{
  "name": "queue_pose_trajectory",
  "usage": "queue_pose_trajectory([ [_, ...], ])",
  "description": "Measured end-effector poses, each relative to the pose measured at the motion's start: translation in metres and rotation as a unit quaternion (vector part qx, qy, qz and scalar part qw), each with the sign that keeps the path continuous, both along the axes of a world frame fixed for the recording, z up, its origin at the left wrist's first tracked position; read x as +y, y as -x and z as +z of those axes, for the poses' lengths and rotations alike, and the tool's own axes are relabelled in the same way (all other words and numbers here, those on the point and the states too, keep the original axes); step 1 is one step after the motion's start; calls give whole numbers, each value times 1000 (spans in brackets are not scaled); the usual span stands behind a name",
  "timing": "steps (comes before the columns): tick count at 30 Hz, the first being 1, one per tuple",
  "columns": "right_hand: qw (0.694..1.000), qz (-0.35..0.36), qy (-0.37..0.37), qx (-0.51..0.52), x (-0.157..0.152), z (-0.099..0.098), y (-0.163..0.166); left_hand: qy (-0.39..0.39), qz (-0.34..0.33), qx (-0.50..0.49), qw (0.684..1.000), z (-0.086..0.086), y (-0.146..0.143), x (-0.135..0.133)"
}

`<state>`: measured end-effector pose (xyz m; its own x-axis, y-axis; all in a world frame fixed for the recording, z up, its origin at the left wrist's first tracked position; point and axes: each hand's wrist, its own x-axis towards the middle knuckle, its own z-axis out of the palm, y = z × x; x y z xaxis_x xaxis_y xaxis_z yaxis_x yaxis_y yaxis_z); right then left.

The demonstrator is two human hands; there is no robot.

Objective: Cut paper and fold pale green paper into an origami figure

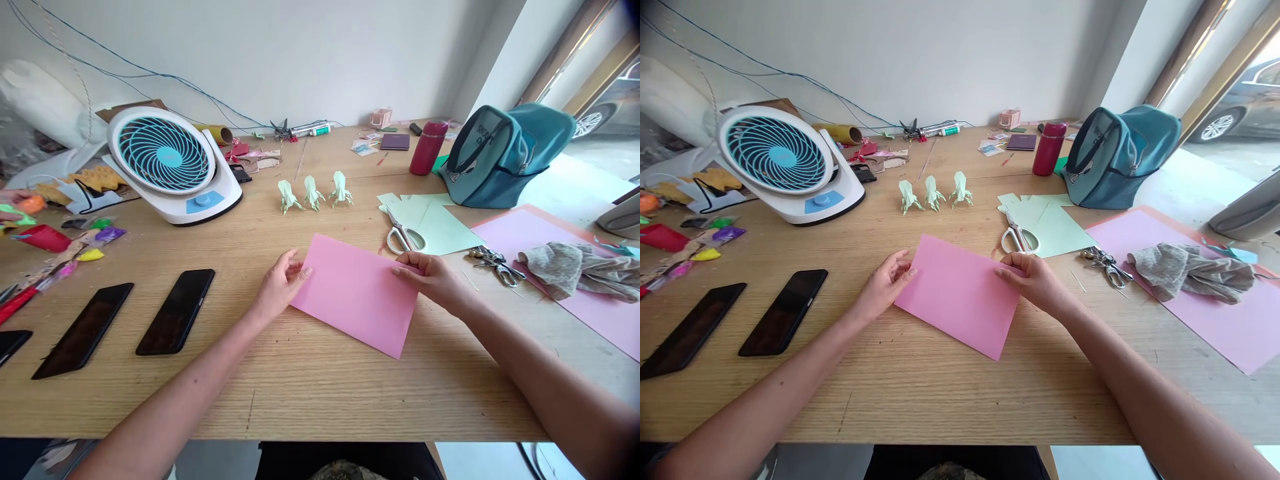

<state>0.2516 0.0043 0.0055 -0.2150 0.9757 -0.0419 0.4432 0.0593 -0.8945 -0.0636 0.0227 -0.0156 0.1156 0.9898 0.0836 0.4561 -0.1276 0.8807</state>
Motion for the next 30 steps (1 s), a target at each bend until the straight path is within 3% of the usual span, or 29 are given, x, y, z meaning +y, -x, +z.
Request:
queue_pose_trajectory([
  [4, 999, 9, 10, 51, -2, -3, 5, 175, -76, -146, 971, 22, -10, 18],
  [7, 999, 6, -2, 46, -3, -5, 8, 228, -81, -234, 942, 28, -22, 26],
  [16, 996, 48, 59, 43, 4, -16, 1, 236, -60, -283, 927, 6, -20, 27],
  [23, 989, 87, 113, 44, 1, -13, 1, 242, -88, -223, 940, 5, -22, 20],
  [30, 991, 111, 79, 2, 0, -21, 2, 232, -91, -225, 942, 7, -26, 17],
])
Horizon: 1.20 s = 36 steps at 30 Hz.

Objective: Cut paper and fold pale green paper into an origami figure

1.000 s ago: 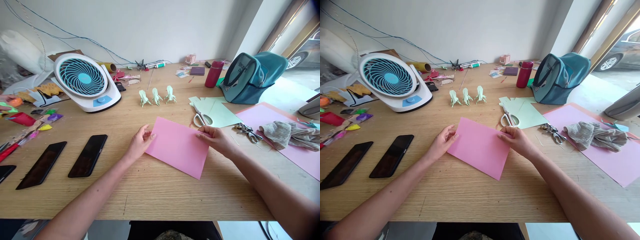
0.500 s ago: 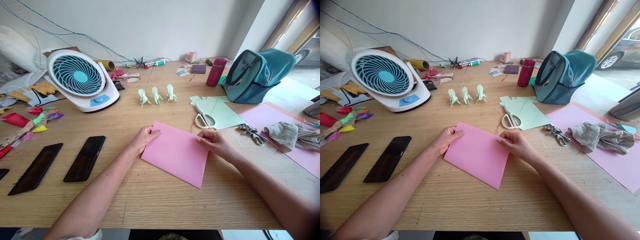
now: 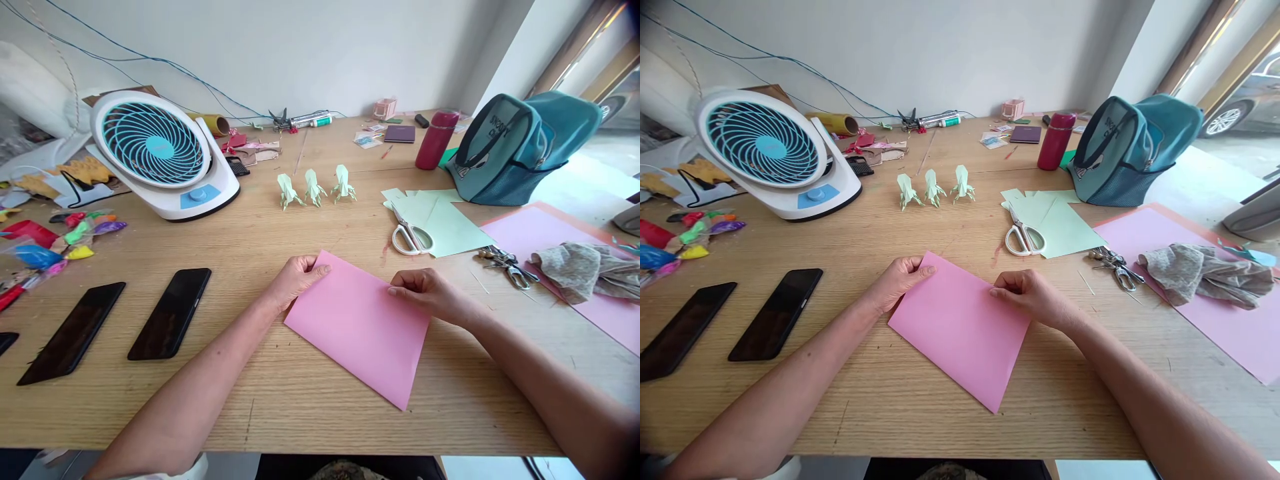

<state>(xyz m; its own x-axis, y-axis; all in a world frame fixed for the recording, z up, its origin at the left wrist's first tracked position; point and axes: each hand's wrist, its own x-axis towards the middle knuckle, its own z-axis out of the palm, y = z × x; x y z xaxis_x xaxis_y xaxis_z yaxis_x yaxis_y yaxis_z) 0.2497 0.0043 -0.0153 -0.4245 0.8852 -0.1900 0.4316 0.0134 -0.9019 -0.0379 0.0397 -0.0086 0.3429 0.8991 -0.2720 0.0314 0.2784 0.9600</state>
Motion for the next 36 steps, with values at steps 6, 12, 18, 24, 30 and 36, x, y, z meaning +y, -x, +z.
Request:
queue_pose_trajectory([
  [6, 1000, 19, 14, 8, -1, 1, 0, 0, 20, -13, 1000, 1, -2, -1],
  [12, 1000, 7, 7, -7, -1, 2, 2, -18, 6, 3, 1000, 0, -1, 0],
  [18, 996, -80, 23, 41, 0, 2, 3, -26, -9, 30, 999, -1, 1, 1],
  [24, 981, -165, -6, 104, 2, -1, 2, -8, 0, -16, 1000, -1, 6, 7],
  [30, 953, -264, -12, 148, 3, 2, 1, 11, 110, -91, 990, -2, 9, 14],
  [36, 943, -283, -30, 174, -1, 2, 7, 3, 178, -130, 975, -3, 4, 14],
])
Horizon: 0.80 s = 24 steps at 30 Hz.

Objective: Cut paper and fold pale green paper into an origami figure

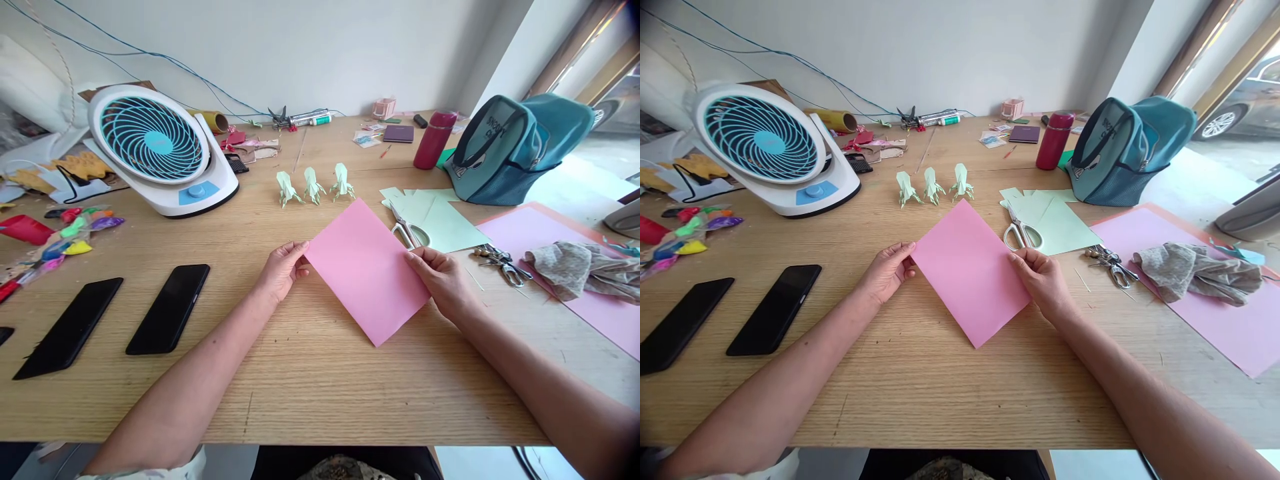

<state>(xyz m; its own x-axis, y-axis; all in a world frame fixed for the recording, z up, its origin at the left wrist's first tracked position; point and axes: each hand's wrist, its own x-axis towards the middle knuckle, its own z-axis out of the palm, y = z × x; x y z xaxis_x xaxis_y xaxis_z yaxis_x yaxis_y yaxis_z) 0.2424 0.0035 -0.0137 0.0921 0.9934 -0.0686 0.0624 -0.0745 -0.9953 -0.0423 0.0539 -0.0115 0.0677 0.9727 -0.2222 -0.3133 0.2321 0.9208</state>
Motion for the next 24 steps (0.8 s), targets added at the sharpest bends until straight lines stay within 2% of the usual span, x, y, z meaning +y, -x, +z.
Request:
queue_pose_trajectory([
  [3, 1000, -15, -4, 12, -1, -1, 1, -1, 27, -8, 1000, -1, -2, 0],
  [7, 999, -37, -16, 26, -2, -2, 3, -8, 25, 7, 1000, -2, -5, -2],
  [10, 999, -22, -22, 30, -3, -1, 5, -2, 33, 4, 999, -2, -6, -2],
  [16, 995, 96, 28, -4, -3, 3, 1, 4, 48, 2, 999, 2, -6, -4],
  [21, 978, 196, 59, 30, -1, 4, -6, 4, -22, 31, 999, 3, -8, -9],
  [24, 974, 210, 68, 43, -3, 4, -5, -4, -72, 61, 996, 2, -12, -14],
])
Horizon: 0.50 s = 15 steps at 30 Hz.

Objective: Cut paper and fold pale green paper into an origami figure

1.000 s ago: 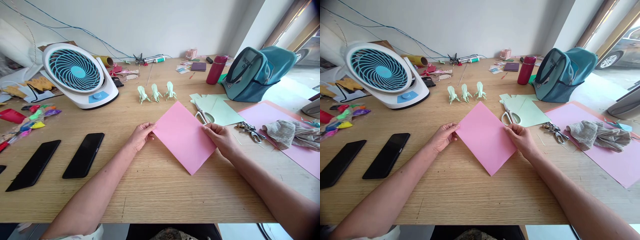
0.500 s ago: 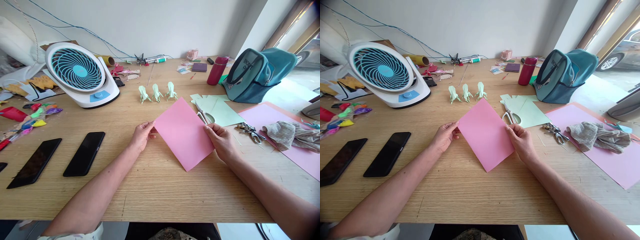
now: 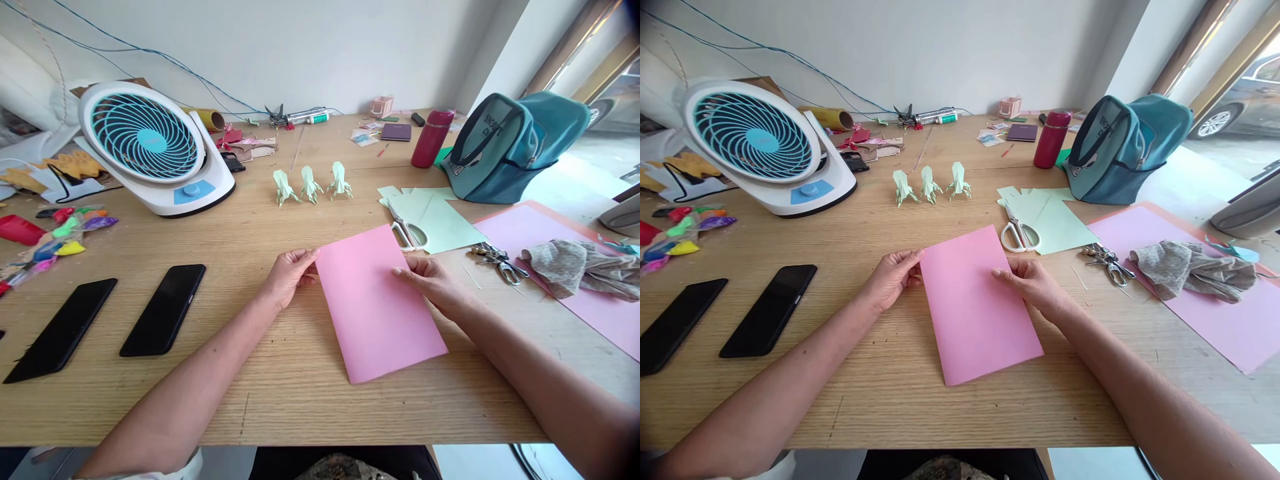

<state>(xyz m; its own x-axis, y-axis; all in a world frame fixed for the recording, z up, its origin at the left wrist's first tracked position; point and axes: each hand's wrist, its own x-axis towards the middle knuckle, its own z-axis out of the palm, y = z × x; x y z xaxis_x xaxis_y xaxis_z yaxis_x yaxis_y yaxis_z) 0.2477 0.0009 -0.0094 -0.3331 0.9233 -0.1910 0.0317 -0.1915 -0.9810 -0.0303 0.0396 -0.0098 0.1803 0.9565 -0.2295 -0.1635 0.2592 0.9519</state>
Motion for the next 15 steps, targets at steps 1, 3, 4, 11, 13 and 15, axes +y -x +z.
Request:
queue_pose_trajectory([
  [1, 1000, -7, 5, 0, -1, 0, 1, -4, -14, 11, 1000, 0, -2, -2],
  [3, 999, -29, 16, 4, -2, 1, 3, -12, -32, 35, 999, -1, -4, -5],
  [4, 999, -39, 21, 8, -3, 1, 4, -15, -36, 44, 998, -1, -6, -6],
  [11, 994, -48, 99, 15, -5, 3, 2, -20, -84, 30, 996, 0, -11, -14],
  [13, 991, -48, 121, 8, -5, 3, 1, -21, -106, 19, 994, 1, -12, -16],
  [15, 991, -49, 124, 3, -4, 2, 1, -25, -112, 10, 993, 0, -13, -17],
])
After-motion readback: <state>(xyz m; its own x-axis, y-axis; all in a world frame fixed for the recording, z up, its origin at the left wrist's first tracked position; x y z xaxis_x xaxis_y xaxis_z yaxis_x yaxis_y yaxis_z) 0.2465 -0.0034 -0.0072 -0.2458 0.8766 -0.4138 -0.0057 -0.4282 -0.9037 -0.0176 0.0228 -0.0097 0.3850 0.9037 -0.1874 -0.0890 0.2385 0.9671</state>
